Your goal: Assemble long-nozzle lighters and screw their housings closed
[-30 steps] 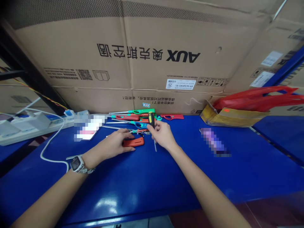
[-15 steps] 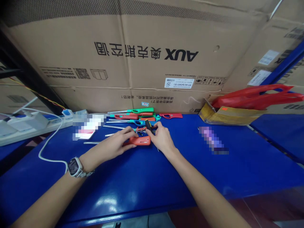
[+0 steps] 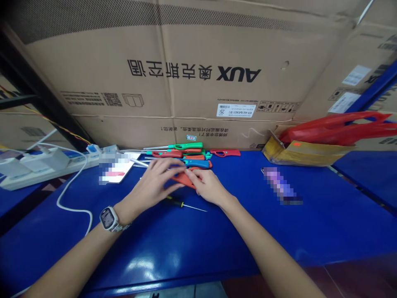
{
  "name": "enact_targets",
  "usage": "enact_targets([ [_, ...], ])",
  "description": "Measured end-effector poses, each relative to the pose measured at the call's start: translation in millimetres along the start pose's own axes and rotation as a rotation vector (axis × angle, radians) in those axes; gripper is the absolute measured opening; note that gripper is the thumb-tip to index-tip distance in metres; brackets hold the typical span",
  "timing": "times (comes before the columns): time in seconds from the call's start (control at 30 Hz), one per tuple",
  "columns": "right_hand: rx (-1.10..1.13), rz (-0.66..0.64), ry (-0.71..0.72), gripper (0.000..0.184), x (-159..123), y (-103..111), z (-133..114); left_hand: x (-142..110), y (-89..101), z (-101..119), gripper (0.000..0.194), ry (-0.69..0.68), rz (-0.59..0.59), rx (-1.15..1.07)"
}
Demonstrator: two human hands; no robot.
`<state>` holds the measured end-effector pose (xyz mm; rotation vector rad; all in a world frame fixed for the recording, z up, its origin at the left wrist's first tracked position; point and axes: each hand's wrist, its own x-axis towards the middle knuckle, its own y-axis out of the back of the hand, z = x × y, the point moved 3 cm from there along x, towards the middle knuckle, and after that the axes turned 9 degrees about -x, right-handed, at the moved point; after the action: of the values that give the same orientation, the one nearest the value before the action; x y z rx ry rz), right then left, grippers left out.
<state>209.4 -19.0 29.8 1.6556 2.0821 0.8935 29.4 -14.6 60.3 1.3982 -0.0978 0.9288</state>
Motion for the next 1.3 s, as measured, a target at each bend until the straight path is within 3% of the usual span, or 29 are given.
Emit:
enact_targets([
  [0.07, 0.095, 0.059, -0.016, 0.055, 2.2, -2.0, 3.2, -0.6, 11.6, -5.5, 0.049, 0.083, 0.266, 0.023],
  [0.13, 0.156, 0.098, -0.027, 0.056, 3.7, -4.4, 4.5, -4.5, 22.2, -11.8, 0.048, 0.195, 0.559, 0.037],
  [0.2, 0.197, 0.106, -0.040, 0.057, 4.0, -8.8, 3.3, -8.4, 23.6, -20.2, 0.041, 0.354, 0.712, -0.076],
  [0.23, 0.214, 0.099, -0.045, 0.058, 3.9, -12.0, 2.1, -9.6, 19.5, -25.4, 0.039, 0.457, 0.713, -0.193],
  [0.33, 0.248, 0.082, -0.046, 0.058, 3.9, -23.7, -1.5, -10.3, -7.7, -36.9, 0.039, 0.722, 0.506, -0.644],
  [0.4, 0.262, 0.066, -0.028, 0.054, 4.4, -31.7, -3.2, -9.6, -23.8, -37.7, 0.040, 0.740, 0.439, -0.863],
  [0.53, 0.107, 0.042, -0.017, 0.045, 0.5, -38.3, -9.4, -9.0, -34.3, -38.1, 0.039, 0.708, 0.549, -1.113],
  [0.6, -0.125, 0.119, -0.014, 0.047, -6.8, -32.8, -17.4, -9.1, -30.0, -40.2, 0.037, 0.712, 0.609, -1.144],
  [0.67, -0.339, 0.160, 0.066, 0.066, -16.8, -27.6, -29.5, -9.8, -22.3, -43.6, 0.037, 0.732, 0.665, -1.148],
  [0.8, -0.480, -0.090, 0.438, 0.062, -35.1, -37.5, -47.4, -11.7, -10.9, -49.2, 0.039, 0.797, 0.682, -1.152],
  [0.9, -0.562, -0.139, 0.589, 0.048, -36.7, -46.3, -46.5, -12.9, -8.9, -50.2, 0.041, 0.817, 0.630, -1.074],
  [1.1, -0.678, -0.049, 0.543, 0.031, -17.1, -46.9, -38.5, -8.2, -10.5, -50.7, 0.049, 0.795, 0.468, -0.937],
  [1.3, -0.686, 0.041, 0.359, 0.021, -6.2, -38.8, -25.7, -2.3, -11.8, -55.3, 0.046, 0.789, 0.497, -1.069],
])
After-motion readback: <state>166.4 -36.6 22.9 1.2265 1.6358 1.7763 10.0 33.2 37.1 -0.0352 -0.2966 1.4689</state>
